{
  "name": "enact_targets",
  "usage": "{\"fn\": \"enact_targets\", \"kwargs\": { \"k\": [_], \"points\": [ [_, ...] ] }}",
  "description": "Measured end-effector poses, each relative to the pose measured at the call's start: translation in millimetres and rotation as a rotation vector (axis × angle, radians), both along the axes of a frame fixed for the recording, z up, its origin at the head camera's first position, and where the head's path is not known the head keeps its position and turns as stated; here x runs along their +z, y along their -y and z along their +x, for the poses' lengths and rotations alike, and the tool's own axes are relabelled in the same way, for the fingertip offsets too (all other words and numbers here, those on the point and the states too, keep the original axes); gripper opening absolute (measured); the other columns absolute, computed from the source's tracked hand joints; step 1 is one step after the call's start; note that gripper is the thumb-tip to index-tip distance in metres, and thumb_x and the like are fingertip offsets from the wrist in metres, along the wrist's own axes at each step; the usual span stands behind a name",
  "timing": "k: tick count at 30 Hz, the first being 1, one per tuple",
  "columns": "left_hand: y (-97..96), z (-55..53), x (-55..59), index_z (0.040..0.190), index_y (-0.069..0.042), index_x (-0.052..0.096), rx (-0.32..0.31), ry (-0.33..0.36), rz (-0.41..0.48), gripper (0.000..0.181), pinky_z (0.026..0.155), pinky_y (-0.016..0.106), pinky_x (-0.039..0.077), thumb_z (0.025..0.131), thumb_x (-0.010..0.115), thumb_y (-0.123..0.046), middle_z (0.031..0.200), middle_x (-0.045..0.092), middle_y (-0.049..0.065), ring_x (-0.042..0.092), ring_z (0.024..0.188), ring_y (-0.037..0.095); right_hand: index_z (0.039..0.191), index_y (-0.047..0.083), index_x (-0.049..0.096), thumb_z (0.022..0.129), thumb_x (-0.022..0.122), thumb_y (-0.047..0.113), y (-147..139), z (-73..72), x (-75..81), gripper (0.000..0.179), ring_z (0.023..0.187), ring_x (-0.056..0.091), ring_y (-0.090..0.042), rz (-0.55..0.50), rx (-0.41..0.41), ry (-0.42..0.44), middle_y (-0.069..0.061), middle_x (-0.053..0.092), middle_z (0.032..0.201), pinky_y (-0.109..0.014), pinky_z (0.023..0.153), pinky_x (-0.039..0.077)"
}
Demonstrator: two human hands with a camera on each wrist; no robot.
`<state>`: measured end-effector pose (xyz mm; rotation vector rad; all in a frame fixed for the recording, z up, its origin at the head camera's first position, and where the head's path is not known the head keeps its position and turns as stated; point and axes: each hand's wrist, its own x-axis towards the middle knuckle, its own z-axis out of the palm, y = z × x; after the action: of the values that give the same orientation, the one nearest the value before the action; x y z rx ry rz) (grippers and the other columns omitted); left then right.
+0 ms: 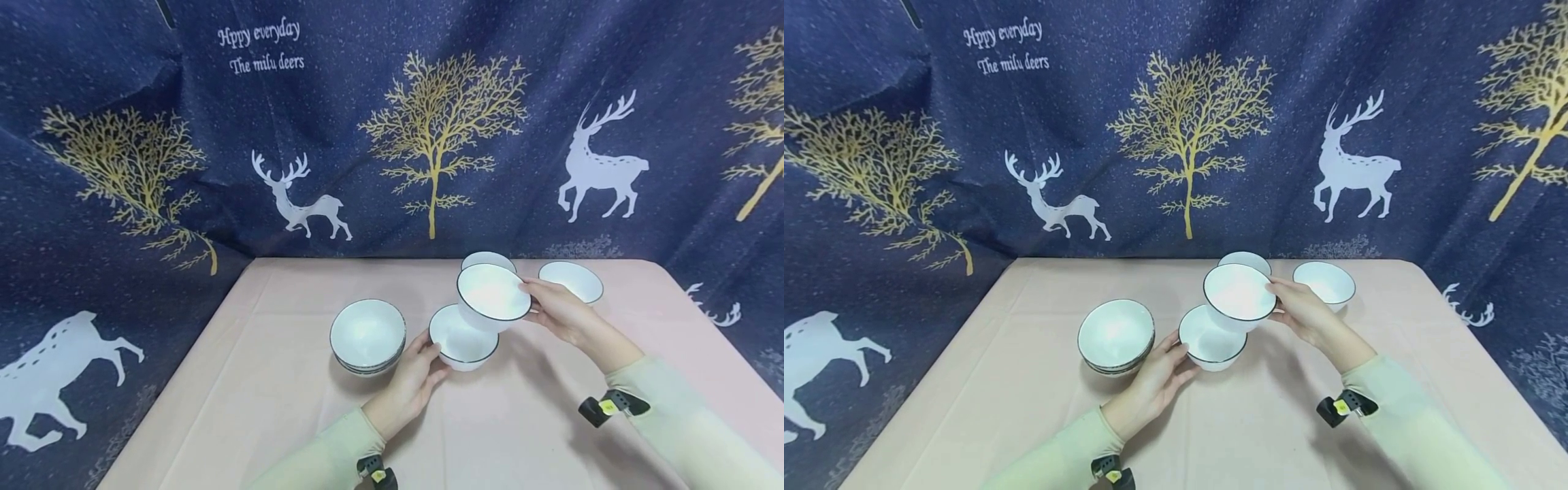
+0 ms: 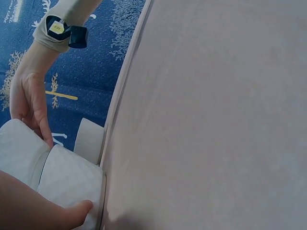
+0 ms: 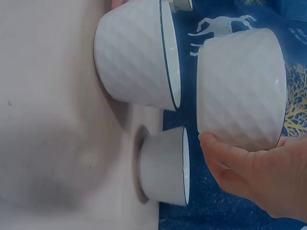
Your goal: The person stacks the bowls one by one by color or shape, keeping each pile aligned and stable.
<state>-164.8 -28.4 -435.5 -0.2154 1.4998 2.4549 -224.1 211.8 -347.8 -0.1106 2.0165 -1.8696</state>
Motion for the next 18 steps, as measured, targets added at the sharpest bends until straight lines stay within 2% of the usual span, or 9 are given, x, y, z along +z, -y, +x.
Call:
{"fn": "enact_targets", "kwargs": {
  "k": [4, 18],
  "points": [
    [0.2, 0.0, 0.5, 0.151, 0.001, 0.020, -0.003, 0.004, -0.002, 0.056, 0.108, 0.052, 0.039, 0.101, 0.043, -0.007, 0.156, 0.010, 0.026, 0.021, 0.141, 0.042, 0.151, -0.005, 0.002, 0.106, 0.029, 0.020, 6.2, -0.6, 0.6, 0.058, 0.142, 0.019, -0.042, -0.005, 0.004, 0.006, -0.031, 0.011, 0.155, -0.040, 0.112, 0.035],
    [1.2, 0.9, 2.6, 0.152, -0.001, 0.019, -0.014, 0.023, -0.006, 0.056, 0.109, 0.049, 0.040, 0.101, 0.041, -0.009, 0.157, 0.008, 0.025, 0.021, 0.141, 0.042, 0.151, -0.006, 0.010, 0.106, 0.031, 0.019, 22.7, -4.3, -7.4, 0.056, 0.139, 0.026, -0.043, -0.020, 0.042, -0.022, -0.032, 0.019, 0.152, -0.039, 0.109, 0.041]
  ]
}}
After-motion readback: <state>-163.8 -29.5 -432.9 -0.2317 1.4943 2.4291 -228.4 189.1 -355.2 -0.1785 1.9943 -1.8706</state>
